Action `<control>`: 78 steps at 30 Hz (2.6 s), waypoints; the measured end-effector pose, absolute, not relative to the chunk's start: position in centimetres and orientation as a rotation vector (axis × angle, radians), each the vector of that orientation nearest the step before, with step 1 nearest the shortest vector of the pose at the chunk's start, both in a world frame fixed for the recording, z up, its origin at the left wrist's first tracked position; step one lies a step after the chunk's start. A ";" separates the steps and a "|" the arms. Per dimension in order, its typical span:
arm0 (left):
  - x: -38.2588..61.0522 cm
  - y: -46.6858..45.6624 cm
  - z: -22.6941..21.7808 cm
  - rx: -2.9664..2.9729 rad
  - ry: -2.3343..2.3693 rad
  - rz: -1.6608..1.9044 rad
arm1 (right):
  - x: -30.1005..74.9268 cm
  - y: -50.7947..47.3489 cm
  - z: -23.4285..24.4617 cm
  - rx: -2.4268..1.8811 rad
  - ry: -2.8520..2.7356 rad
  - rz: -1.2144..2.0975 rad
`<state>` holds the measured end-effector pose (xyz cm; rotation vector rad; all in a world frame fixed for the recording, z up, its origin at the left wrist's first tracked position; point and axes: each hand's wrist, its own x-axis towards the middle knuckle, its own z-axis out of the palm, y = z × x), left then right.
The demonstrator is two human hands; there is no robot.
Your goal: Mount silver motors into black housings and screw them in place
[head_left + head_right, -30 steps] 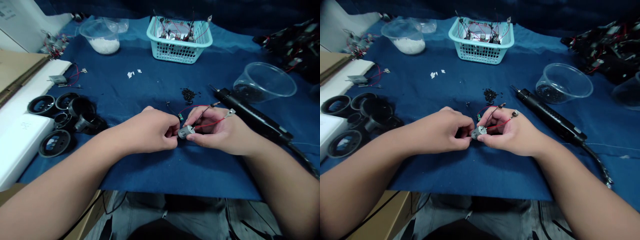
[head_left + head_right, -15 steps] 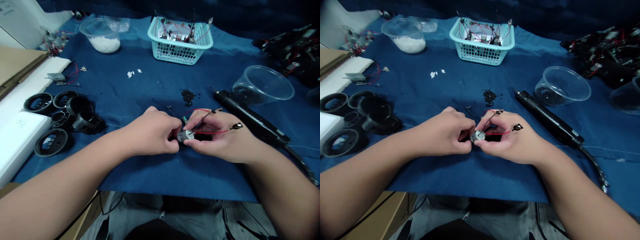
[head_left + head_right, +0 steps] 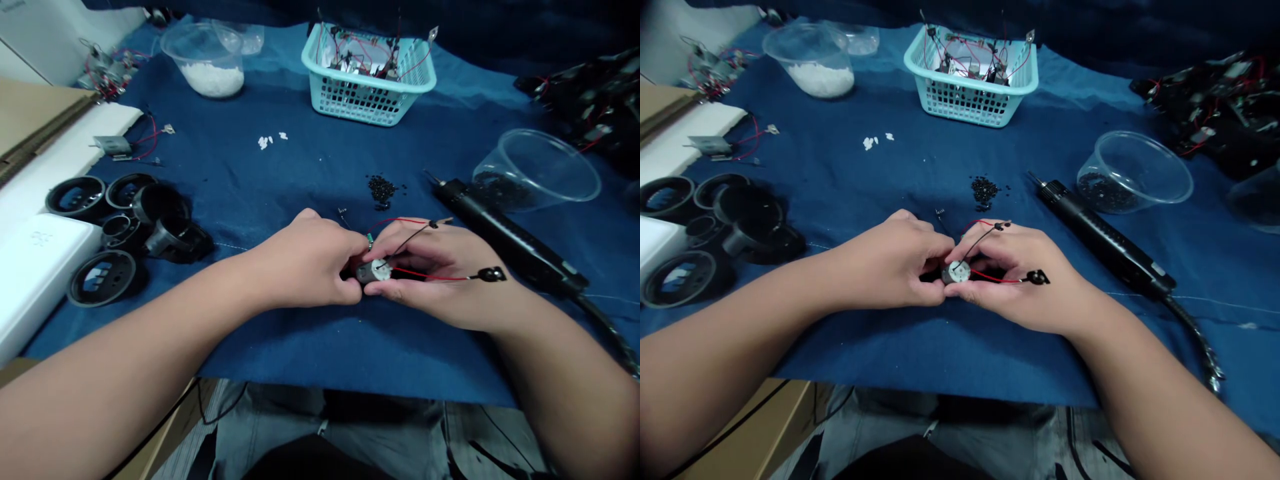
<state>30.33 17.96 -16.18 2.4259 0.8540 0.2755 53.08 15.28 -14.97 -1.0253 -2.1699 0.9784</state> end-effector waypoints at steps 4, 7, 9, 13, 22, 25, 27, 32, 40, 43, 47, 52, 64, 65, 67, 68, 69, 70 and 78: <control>30.2 18.0 -16.3 2.409 0.840 0.280 | 53.3 15.0 -15.2 -1.075 -2.118 1.023; 30.2 18.0 -16.3 2.412 0.834 0.276 | 53.6 14.9 -15.6 -1.081 -2.122 1.018; 30.3 18.0 -16.3 2.409 0.837 0.272 | 53.7 14.9 -15.8 -1.073 -2.116 1.032; 30.3 18.0 -16.2 2.395 0.834 0.264 | 53.7 14.9 -16.0 -1.087 -2.076 1.106; 30.3 18.1 -16.1 2.364 0.832 0.251 | 53.7 14.8 -16.2 -1.069 -2.060 1.117; 30.3 18.1 -16.2 2.364 0.825 0.260 | 53.7 14.9 -16.5 -1.025 -2.070 1.096; 30.2 18.1 -16.3 2.364 0.818 0.268 | 53.7 14.9 -16.5 -0.993 -2.104 1.058; 30.2 18.2 -16.3 2.371 0.813 0.265 | 53.6 14.9 -16.0 -1.009 -2.208 0.944; 30.2 18.2 -16.4 2.396 0.798 0.278 | 53.3 15.1 -15.4 -1.000 -2.257 0.889; 30.3 18.2 -16.4 2.399 0.798 0.263 | 53.2 15.1 -15.3 -0.979 -2.277 0.877; 30.4 18.3 -16.3 2.412 0.798 0.245 | 53.1 15.0 -15.3 -0.953 -2.279 0.858; 30.3 18.4 -16.2 2.416 0.789 0.229 | 53.0 15.0 -15.3 -0.932 -2.297 0.831; 30.2 18.5 -15.2 2.334 0.832 0.186 | 53.1 14.6 -16.2 -1.182 -1.803 1.307; 30.2 18.5 -15.0 2.315 0.843 0.173 | 53.0 14.6 -16.0 -1.208 -1.754 1.344; 30.1 18.5 -14.7 2.284 0.854 0.153 | 53.0 14.6 -15.8 -1.234 -1.704 1.386; 30.1 18.5 -14.6 2.272 0.857 0.145 | 53.0 14.7 -15.7 -1.237 -1.689 1.399; 30.0 18.6 -14.6 2.265 0.860 0.138 | 53.0 14.8 -15.6 -1.237 -1.676 1.410; 29.9 18.6 -14.6 2.262 0.861 0.143 | 53.1 14.8 -15.6 -1.232 -1.669 1.418; 29.1 19.1 -15.0 2.211 0.929 0.279 | 53.4 14.8 -15.7 -1.240 -1.895 1.149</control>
